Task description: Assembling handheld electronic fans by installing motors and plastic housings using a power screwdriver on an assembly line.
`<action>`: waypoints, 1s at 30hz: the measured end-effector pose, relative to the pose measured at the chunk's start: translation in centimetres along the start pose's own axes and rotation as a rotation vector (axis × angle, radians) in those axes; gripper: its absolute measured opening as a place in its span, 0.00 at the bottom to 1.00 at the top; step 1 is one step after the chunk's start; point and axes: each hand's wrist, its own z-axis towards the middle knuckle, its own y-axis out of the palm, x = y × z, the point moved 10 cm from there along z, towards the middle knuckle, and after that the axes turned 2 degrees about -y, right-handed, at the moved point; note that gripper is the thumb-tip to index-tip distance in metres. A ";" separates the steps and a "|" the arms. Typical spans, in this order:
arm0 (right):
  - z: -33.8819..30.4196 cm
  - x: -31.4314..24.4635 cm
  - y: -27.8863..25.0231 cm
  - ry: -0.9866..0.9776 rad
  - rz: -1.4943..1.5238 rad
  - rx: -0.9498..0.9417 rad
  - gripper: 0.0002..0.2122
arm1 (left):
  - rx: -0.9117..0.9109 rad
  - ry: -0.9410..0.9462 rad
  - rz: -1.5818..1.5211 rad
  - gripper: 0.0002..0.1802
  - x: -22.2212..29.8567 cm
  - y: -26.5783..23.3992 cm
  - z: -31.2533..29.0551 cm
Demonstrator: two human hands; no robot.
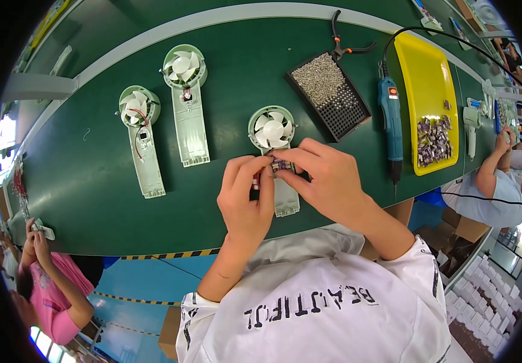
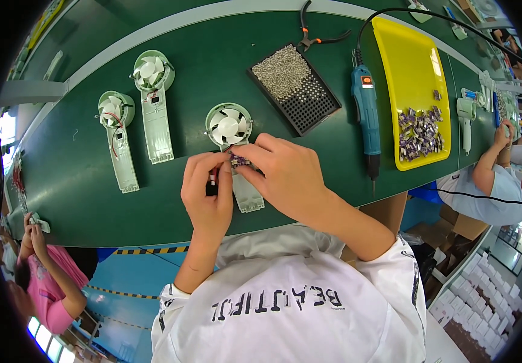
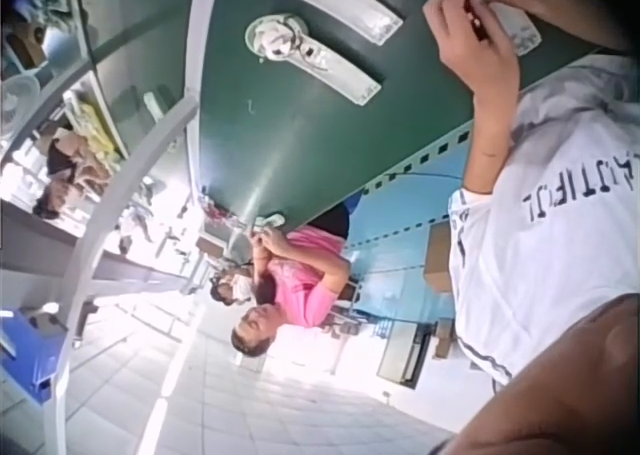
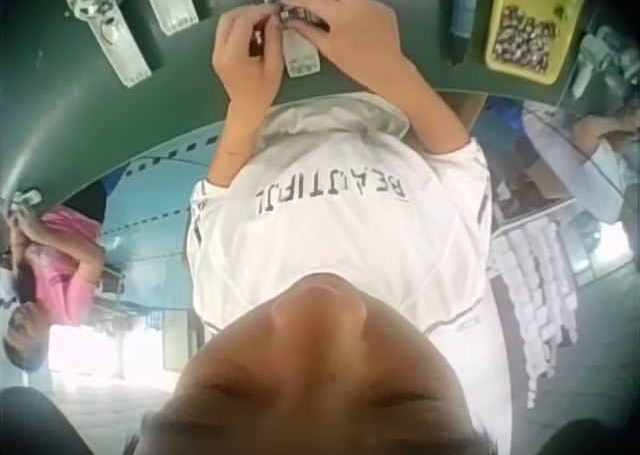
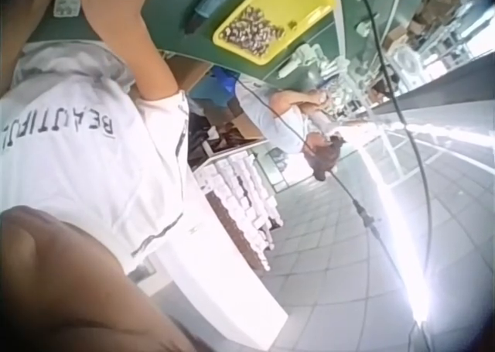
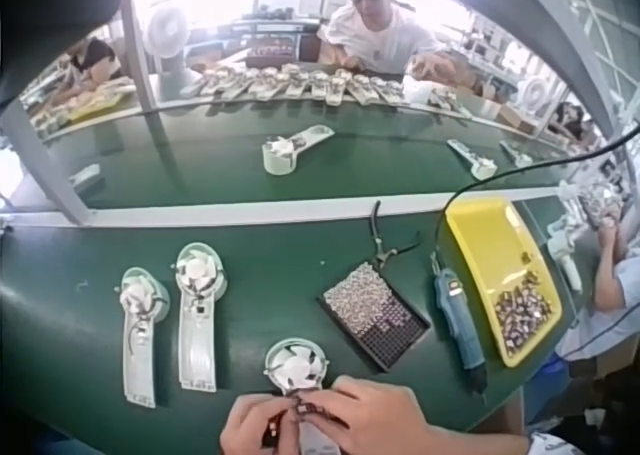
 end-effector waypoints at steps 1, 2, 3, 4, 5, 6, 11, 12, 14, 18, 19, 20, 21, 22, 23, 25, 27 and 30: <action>0.0 0.0 0.0 0.001 0.005 0.006 0.14 | 0.001 0.000 0.002 0.10 0.2 -0.1 -0.1; -0.1 0.1 0.0 0.000 0.004 0.008 0.14 | -0.032 0.001 0.006 0.10 0.4 0.2 -0.2; -0.1 0.3 0.0 -0.001 0.014 0.001 0.14 | -0.066 0.003 0.009 0.11 0.6 0.6 -0.2; -0.1 0.4 -0.1 -0.002 0.025 -0.005 0.15 | -0.066 0.005 0.007 0.11 0.7 0.6 -0.1; -0.2 0.6 -0.1 -0.003 0.023 -0.002 0.15 | -0.071 0.014 0.005 0.11 0.7 0.7 0.1; -0.2 0.7 0.0 -0.017 0.044 -0.012 0.16 | -0.076 0.023 0.001 0.12 0.8 0.7 0.3; -1.6 3.5 -4.9 0.157 0.219 0.083 0.20 | -0.090 -0.033 0.038 0.11 0.4 0.5 0.4; -2.7 4.8 -8.5 0.140 0.159 0.267 0.21 | -0.084 -0.031 0.029 0.11 0.9 0.4 0.5; -5.1 9.6 -12.8 0.450 0.011 0.420 0.21 | -0.085 -0.032 0.017 0.11 1.1 0.6 0.7; -5.7 11.3 -11.1 0.395 -0.683 0.259 0.27 | -0.113 -0.107 0.007 0.10 0.1 0.5 0.8; -5.7 12.2 -10.5 0.445 -0.654 0.223 0.31 | -0.102 -0.110 -0.015 0.09 0.2 0.5 0.8; -5.9 12.7 -10.5 0.446 -0.661 0.233 0.31 | -0.102 -0.100 -0.022 0.09 0.3 0.4 0.8; -6.3 13.9 -10.3 0.493 -0.592 0.209 0.31 | -0.102 -0.101 -0.013 0.09 0.3 0.4 0.9; -6.7 14.8 -10.2 0.536 -0.522 0.184 0.31 | -0.100 -0.102 -0.003 0.09 0.4 0.3 0.8; -7.1 15.5 -10.3 0.501 -0.315 0.220 0.28 | -0.123 -0.132 -0.002 0.09 0.1 0.5 0.6; -6.9 15.9 -11.4 0.486 0.263 0.316 0.27 | -0.118 -0.118 0.016 0.09 0.4 0.7 0.7; -5.5 14.2 -12.5 0.381 0.993 0.571 0.29 | -0.122 -0.112 0.003 0.09 0.3 1.0 0.5; -1.9 10.8 -15.1 -0.203 1.345 0.740 0.33 | -0.114 -0.131 -0.021 0.09 0.2 0.7 0.6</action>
